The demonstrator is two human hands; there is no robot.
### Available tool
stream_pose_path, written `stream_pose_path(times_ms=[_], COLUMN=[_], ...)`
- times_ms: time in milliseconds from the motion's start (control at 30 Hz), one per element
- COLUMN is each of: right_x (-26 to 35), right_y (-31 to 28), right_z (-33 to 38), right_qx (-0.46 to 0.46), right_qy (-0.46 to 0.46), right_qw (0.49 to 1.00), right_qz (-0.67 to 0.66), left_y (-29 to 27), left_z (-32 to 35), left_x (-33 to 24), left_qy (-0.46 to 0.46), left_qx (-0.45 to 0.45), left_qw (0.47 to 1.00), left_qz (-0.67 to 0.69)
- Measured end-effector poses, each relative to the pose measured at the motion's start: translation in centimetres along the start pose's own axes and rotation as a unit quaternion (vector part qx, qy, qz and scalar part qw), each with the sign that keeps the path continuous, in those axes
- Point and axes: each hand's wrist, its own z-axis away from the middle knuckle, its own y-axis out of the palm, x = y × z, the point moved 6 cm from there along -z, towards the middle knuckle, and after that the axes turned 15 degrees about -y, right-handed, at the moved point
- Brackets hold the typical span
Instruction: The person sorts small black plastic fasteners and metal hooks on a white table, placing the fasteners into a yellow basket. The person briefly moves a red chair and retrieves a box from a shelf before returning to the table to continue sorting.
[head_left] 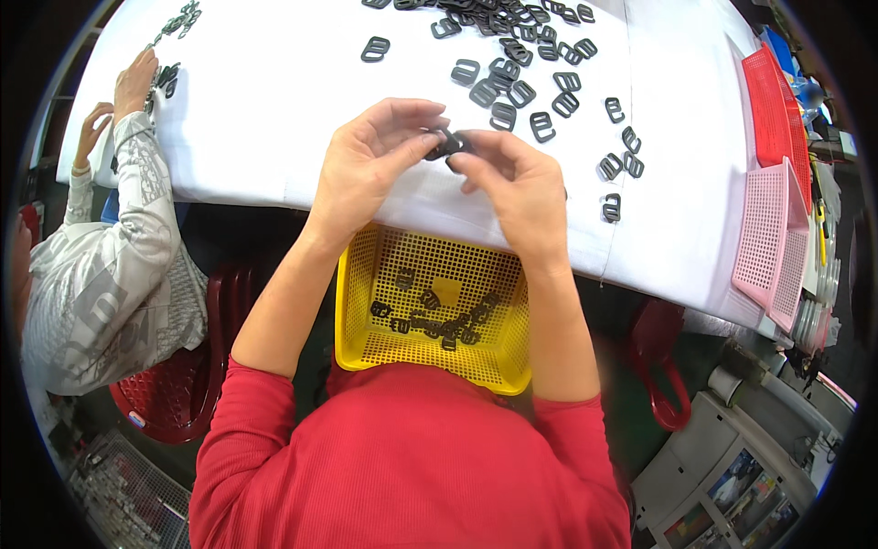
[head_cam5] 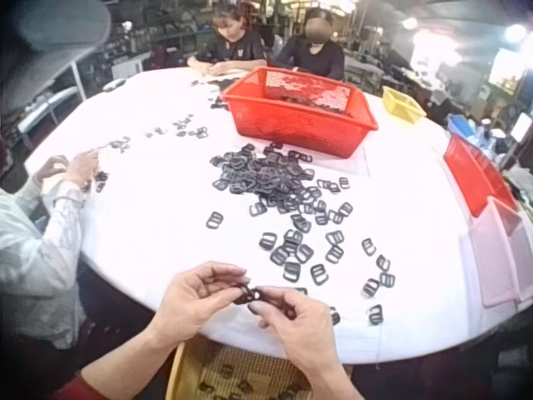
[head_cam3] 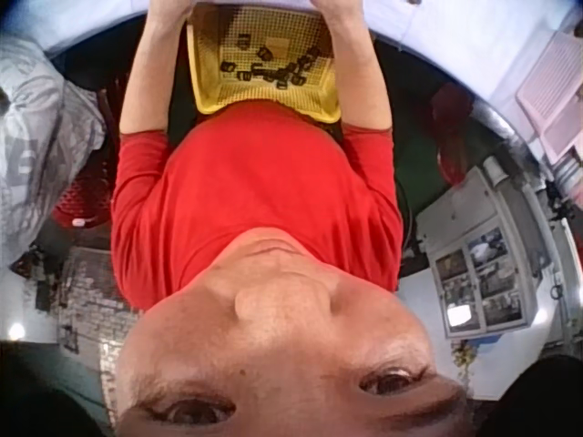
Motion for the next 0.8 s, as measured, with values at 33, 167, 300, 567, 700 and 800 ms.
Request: stream_pose_path(times_ms=[33, 167, 300, 567, 700, 800], right_x=[-0.2, -0.1, -0.2, 1.2, 1.8, 0.9], right_y=[-0.2, -0.7, -0.9, 0.5, 1.8, 1.6], right_z=[0.2, 0.6, 0.6, 0.2, 0.4, 0.2], right_qx=[0.0, -0.007, -0.037, -0.029, -0.025, -0.023], right_qy=[0.024, 0.093, 0.102, 0.032, -0.055, -0.026], right_qw=[1.0, 0.995, 0.993, 0.998, 0.986, 0.988], right_qz=[-0.002, -0.035, -0.05, 0.055, 0.152, 0.148], left_y=[-0.1, -0.3, 0.5, 2.7, 3.0, 3.6], left_z=[0.3, 1.0, 1.2, 2.7, 3.4, 3.6], left_x=[0.3, 1.0, 0.6, -1.3, -1.0, -1.1], left_qy=[-0.001, -0.015, 0.074, 0.235, 0.288, 0.294], left_qx=[0.002, -0.032, -0.045, -0.057, -0.068, -0.065], left_qw=[1.0, 0.998, 0.987, 0.899, 0.83, 0.804], left_qz=[-0.011, -0.047, -0.138, -0.366, -0.473, -0.512])
